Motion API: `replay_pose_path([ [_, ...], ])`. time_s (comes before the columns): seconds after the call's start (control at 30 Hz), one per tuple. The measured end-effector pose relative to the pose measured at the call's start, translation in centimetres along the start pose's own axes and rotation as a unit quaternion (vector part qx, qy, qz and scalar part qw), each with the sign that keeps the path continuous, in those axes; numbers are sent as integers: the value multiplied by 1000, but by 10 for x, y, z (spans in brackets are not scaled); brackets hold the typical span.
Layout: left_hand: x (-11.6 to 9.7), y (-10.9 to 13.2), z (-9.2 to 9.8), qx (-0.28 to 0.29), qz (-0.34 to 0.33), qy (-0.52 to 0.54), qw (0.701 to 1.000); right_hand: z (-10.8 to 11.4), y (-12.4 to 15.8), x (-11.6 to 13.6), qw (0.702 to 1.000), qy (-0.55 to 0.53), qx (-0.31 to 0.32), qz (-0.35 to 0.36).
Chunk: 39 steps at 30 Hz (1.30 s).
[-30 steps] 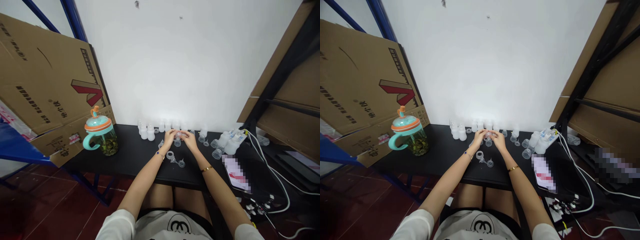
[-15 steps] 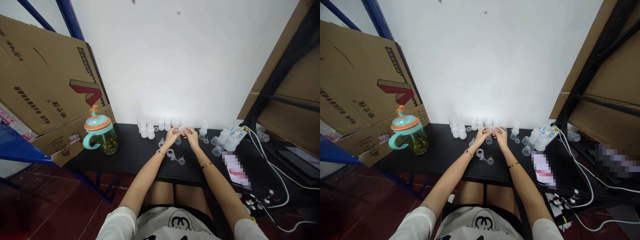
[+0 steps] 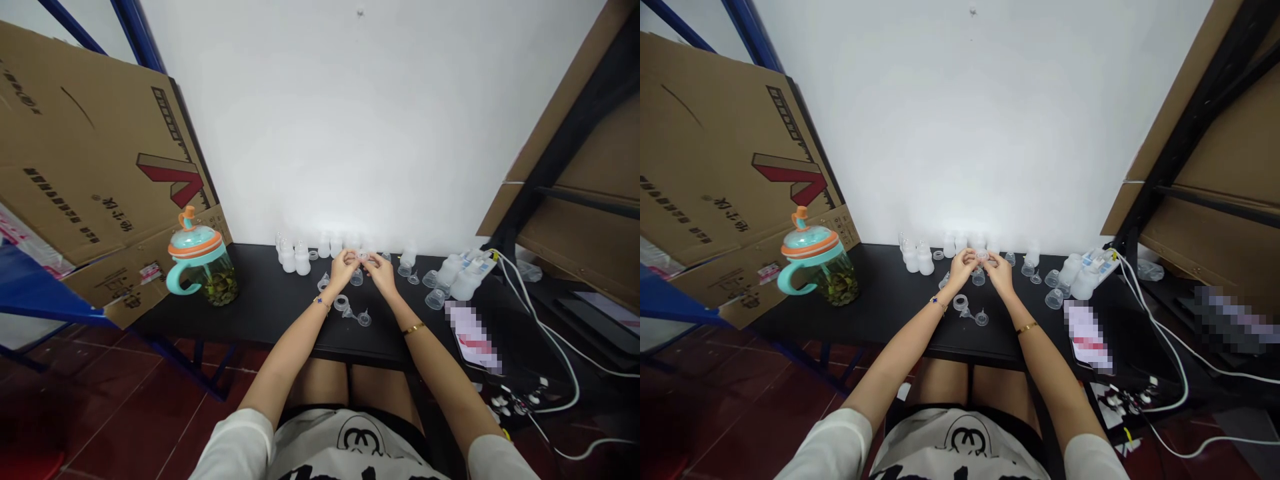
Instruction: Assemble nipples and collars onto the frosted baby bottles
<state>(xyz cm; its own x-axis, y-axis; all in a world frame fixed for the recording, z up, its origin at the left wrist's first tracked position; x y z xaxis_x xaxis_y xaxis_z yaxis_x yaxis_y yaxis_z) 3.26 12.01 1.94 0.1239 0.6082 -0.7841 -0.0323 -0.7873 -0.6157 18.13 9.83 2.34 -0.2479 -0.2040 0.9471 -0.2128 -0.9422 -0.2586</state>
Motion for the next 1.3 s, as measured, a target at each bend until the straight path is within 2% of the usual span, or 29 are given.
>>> replay_pose_path([
  [0.33, -1, -1, 3, 1, -27, -56, 998, 1, 1, 1, 999, 43, -17, 21],
  [0.73, -22, 3, 5, 3, -57, -173, 983, 4, 6, 9, 996, 75, -32, 46],
  [0.97, -22, 2, 3, 10, -70, -157, 985, 2, 5, 6, 998, 55, -17, 41],
  [1.3, -25, 3, 4, 6, -72, -163, 984, 2, 6, 9, 995, 82, -22, 58],
])
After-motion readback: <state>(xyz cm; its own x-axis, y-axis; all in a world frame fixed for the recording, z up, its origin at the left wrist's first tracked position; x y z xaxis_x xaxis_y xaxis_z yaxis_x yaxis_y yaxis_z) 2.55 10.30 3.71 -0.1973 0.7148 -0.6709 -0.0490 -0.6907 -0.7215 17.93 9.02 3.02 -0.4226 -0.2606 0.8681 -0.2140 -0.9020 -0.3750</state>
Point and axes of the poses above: each hand's wrist, its own y-axis away from the middle knuckle, its own z-axis out of the back of the hand, x = y × z, the point moved 9 cm from there along -y, towards the middle knuckle, and after that the axes turned 12 degrees about -z, right-handed, at the moved point
